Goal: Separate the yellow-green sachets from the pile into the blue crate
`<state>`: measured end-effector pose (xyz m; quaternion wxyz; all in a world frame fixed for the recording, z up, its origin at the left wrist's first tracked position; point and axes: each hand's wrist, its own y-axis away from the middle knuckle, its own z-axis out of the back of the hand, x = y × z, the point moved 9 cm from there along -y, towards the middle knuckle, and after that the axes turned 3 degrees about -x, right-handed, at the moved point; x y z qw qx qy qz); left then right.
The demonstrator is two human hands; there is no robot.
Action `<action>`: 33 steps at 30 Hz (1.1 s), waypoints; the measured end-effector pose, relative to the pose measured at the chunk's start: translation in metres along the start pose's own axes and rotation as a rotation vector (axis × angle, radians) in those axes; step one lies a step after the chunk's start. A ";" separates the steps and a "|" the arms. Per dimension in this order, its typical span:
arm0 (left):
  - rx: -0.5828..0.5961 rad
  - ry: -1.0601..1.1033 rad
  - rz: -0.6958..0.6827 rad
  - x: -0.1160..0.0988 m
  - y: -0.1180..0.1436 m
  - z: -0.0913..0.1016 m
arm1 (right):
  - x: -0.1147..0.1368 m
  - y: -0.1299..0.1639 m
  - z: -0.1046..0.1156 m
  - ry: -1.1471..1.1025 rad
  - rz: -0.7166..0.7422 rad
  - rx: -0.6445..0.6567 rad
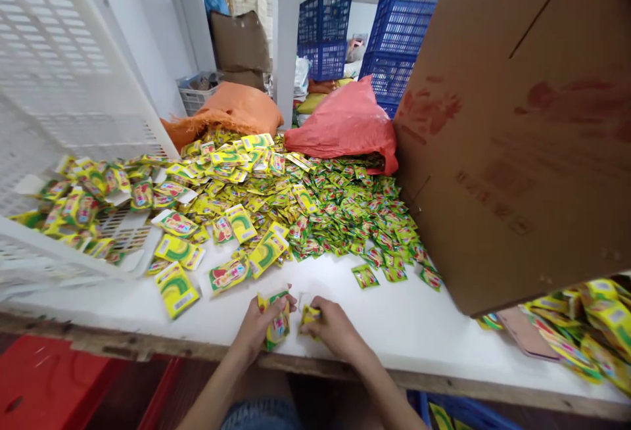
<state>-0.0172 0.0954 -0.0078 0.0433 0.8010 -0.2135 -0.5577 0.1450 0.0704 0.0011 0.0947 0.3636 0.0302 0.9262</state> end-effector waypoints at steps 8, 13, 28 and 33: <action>0.118 -0.099 0.079 0.010 0.003 -0.020 | -0.108 -0.023 0.109 -0.005 -0.427 -0.493; 0.223 -0.226 0.035 0.006 0.008 -0.035 | -0.111 -0.027 0.102 0.170 -0.503 -0.413; 0.288 -0.228 0.069 0.012 0.010 -0.035 | -0.007 0.036 -0.007 0.150 -0.060 0.180; 0.343 -0.196 0.073 0.015 0.010 -0.044 | 0.022 0.029 0.025 -0.260 0.100 0.112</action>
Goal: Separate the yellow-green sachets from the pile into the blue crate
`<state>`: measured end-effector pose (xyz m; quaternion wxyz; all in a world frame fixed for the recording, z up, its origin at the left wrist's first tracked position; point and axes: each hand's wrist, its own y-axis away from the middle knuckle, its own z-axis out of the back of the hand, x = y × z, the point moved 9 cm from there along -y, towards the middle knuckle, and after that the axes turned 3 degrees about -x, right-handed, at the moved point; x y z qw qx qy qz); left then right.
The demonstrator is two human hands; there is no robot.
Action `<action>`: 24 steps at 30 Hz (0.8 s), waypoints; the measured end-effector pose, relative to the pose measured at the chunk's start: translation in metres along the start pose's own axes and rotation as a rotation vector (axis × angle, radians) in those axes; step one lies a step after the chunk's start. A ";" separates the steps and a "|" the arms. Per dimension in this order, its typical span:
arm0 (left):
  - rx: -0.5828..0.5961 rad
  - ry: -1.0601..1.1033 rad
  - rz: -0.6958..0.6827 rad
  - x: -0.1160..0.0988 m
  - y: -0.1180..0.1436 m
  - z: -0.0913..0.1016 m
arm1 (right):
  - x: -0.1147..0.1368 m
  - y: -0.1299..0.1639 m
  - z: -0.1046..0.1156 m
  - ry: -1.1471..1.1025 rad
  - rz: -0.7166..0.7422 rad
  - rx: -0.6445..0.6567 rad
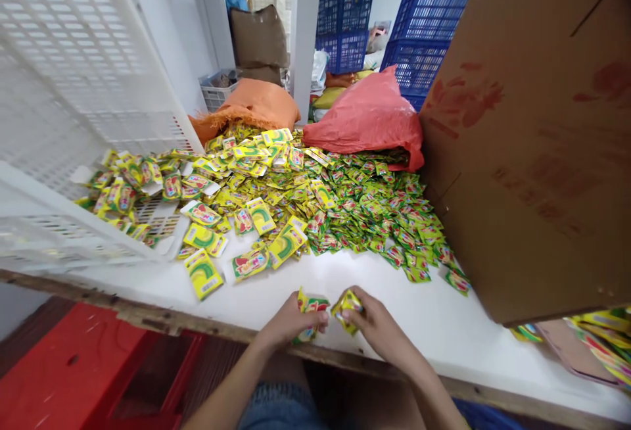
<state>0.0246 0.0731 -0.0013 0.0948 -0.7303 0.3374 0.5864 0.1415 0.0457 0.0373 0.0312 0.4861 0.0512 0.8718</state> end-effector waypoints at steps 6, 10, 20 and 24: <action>0.011 -0.063 -0.015 0.004 -0.005 -0.005 | 0.047 -0.014 0.008 -0.157 0.238 -0.221; 0.011 -0.093 0.000 0.006 -0.006 -0.004 | 0.061 -0.015 -0.003 0.031 0.326 -0.163; -0.014 -0.081 -0.010 -0.003 -0.003 -0.004 | 0.058 -0.009 -0.008 0.087 0.301 -0.222; -0.017 -0.115 -0.068 -0.011 -0.001 -0.002 | 0.057 0.002 -0.009 0.196 0.398 -0.348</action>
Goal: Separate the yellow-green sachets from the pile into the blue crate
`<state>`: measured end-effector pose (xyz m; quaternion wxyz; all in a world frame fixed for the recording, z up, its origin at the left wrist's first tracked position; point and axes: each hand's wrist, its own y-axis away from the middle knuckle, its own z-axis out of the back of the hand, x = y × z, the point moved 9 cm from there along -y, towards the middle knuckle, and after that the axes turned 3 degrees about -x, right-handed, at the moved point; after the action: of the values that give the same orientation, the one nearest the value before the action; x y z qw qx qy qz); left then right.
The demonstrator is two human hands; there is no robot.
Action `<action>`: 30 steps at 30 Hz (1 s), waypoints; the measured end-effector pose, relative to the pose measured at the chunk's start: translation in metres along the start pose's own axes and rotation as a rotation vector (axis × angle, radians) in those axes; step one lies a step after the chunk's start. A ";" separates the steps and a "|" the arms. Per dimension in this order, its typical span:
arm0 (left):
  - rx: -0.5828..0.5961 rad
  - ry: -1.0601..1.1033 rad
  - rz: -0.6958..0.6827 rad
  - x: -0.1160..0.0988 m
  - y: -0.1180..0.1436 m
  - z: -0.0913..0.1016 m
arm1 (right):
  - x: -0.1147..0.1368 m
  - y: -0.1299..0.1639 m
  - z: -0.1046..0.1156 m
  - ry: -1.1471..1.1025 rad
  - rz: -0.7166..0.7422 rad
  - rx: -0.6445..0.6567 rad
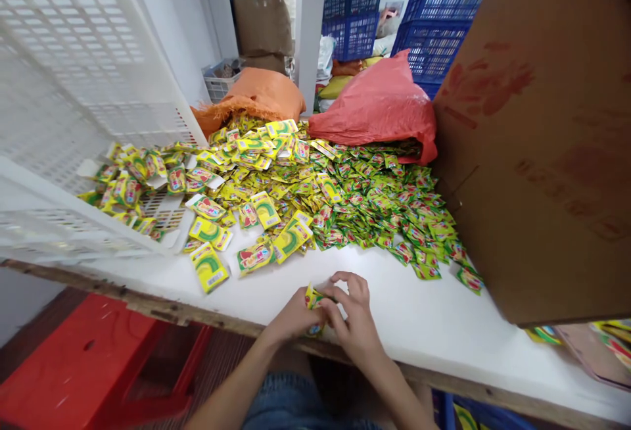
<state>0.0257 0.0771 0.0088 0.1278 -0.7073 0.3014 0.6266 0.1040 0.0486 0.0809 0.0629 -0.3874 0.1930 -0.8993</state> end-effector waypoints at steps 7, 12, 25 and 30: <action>-0.162 -0.076 -0.071 -0.001 0.006 0.014 | -0.045 0.021 -0.011 -0.419 -0.264 -0.053; -0.354 -0.112 -0.226 -0.007 0.024 0.025 | -0.058 0.032 -0.012 -0.519 -0.337 -0.195; -0.410 -0.334 -0.368 -0.031 0.033 0.042 | -0.026 0.005 -0.022 -0.444 -0.179 -0.032; -0.378 -0.213 -0.370 -0.029 0.035 0.042 | -0.023 0.013 -0.023 -0.443 -0.153 -0.018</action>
<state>-0.0295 0.0803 0.0361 0.1365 -0.6918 0.0298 0.7084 0.1027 0.0496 0.0463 0.0318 -0.5892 0.1523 -0.7928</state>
